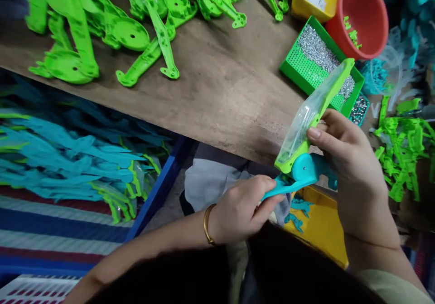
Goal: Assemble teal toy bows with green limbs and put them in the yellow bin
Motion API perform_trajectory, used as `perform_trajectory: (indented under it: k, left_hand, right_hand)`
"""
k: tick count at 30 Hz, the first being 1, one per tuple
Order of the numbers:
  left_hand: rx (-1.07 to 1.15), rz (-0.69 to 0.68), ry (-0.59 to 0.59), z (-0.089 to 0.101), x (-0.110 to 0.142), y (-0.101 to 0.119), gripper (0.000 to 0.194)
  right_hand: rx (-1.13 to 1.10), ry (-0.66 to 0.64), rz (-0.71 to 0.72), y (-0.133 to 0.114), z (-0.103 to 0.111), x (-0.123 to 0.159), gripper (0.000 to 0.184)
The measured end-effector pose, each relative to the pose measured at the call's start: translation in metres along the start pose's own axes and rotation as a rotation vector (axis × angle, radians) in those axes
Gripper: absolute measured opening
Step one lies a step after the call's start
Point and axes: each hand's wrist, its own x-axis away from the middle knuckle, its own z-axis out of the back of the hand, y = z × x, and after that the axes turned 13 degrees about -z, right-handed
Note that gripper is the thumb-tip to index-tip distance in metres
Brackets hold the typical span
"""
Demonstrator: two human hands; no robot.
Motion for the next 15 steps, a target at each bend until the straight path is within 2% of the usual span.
perform_trajectory:
  k: [5,9,12,15]
  left_hand:
    - [-0.084,0.010,-0.199,0.009,-0.014,-0.002,0.013]
    - [-0.059,0.079,-0.329,0.015,-0.019,-0.008,0.017]
    - [0.131,0.278,-0.287,0.017,-0.017,-0.009,0.017]
    - [0.466,0.611,-0.089,0.014,-0.013,-0.009,0.035]
  right_hand:
    - [0.020,0.034,0.012,0.006,-0.005,-0.006,0.024]
    - [0.025,0.048,0.002,0.007,-0.009,-0.014,0.029]
    - [0.040,0.043,0.010,0.010,-0.009,-0.020,0.032]
    - [0.134,0.028,0.101,0.010,-0.007,-0.025,0.033]
